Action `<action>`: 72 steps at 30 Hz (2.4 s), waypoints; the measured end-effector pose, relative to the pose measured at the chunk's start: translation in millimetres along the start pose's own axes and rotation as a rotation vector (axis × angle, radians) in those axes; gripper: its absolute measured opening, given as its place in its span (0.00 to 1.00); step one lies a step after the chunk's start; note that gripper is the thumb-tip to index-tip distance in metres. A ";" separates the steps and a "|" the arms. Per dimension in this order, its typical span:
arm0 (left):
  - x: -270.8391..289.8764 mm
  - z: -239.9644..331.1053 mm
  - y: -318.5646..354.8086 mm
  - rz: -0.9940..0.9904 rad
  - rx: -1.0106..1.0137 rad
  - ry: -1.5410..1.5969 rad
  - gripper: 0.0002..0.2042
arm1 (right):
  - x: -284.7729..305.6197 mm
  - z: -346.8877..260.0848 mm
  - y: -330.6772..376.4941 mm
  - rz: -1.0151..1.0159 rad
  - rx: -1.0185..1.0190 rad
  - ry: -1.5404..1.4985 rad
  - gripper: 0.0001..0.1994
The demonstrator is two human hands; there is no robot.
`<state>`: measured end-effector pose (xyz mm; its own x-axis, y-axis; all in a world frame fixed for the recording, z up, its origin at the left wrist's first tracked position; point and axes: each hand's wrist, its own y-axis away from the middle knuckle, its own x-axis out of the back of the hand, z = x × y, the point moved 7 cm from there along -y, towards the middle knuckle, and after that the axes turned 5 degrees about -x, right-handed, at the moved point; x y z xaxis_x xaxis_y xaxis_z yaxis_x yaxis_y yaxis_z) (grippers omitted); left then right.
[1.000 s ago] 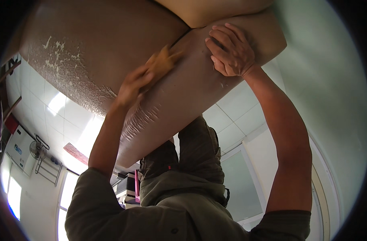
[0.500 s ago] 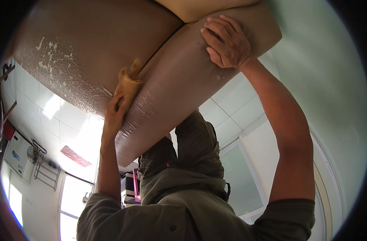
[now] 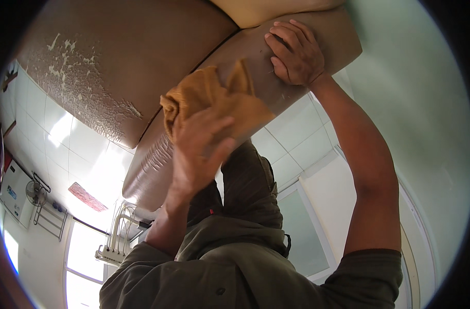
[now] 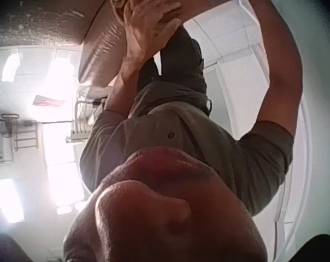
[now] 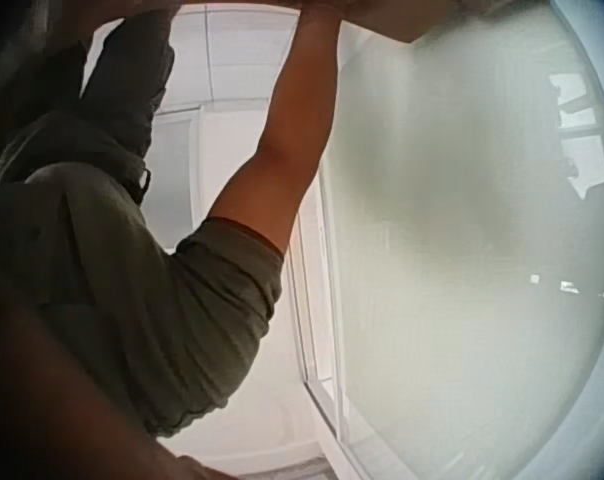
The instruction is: Wiping and cleaning a brown leather sofa with a cloth.
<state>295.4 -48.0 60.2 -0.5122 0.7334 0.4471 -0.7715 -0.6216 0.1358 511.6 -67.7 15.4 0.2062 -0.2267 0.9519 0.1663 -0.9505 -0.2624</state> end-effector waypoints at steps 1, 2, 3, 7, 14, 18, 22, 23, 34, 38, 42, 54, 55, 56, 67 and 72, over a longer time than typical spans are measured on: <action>-6.8 5.9 0.9 -0.037 -0.049 -0.011 0.15 | -0.3 -0.4 -0.3 0.005 0.003 -0.002 0.17; -12.3 11.1 3.1 -0.076 -0.098 -0.021 0.16 | -1.4 -0.3 -0.4 -0.008 -0.004 0.000 0.17; -14.2 15.0 6.6 -0.110 -0.121 -0.017 0.16 | -2.8 -1.1 -0.7 -0.023 -0.007 0.001 0.17; -26.8 28.6 20.7 -0.220 -0.189 0.083 0.16 | -2.2 -2.1 -0.9 -0.018 0.007 -0.012 0.17; -55.0 14.3 27.4 -0.242 -0.148 0.188 0.13 | -2.2 -1.0 -3.0 -0.024 0.004 -0.008 0.17; -14.4 20.3 13.1 -0.071 -0.168 0.364 0.10 | -1.4 -2.9 -4.0 -0.034 0.010 0.007 0.18; 62.9 -41.7 48.4 0.305 0.071 0.332 0.08 | -2.6 -3.7 -2.3 -0.024 0.020 -0.024 0.18; 85.4 -61.9 66.7 0.401 0.309 0.175 0.09 | -0.8 -1.9 -0.6 -0.029 0.014 -0.011 0.18; 91.3 -136.3 180.7 0.252 0.409 -0.561 0.20 | -7.7 -1.3 -3.9 -0.052 0.017 -0.010 0.18; 93.9 -133.6 180.0 0.309 0.398 -0.600 0.19 | -5.6 -3.9 -0.9 -0.066 0.005 -0.013 0.18; 92.0 -139.0 182.1 0.324 0.353 -0.604 0.20 | -5.8 -3.5 -4.3 -0.069 0.007 0.010 0.18; 86.6 -148.8 186.7 0.303 0.354 -0.645 0.21 | -8.5 -4.9 -3.5 -0.101 0.001 0.026 0.20; 86.4 -149.8 186.5 0.304 0.358 -0.641 0.21 | -9.3 -4.5 -3.1 -0.114 -0.007 0.032 0.20; 86.2 -150.2 185.4 0.304 0.359 -0.654 0.21 | -9.5 -3.7 -2.9 -0.118 -0.004 0.032 0.20; 83.3 -155.6 186.0 0.267 0.425 -0.677 0.20 | -11.5 -6.8 -1.7 -0.173 -0.030 0.110 0.21; 83.2 -158.3 186.8 0.259 0.425 -0.687 0.20 | -16.4 -3.2 -1.2 -0.199 -0.045 0.112 0.24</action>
<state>48.9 -59.6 -17.2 -0.2041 0.3085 0.9291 -0.3835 -0.8984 0.2140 504.8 -63.5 0.6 0.0644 -0.0533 0.9965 0.1492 -0.9868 -0.0624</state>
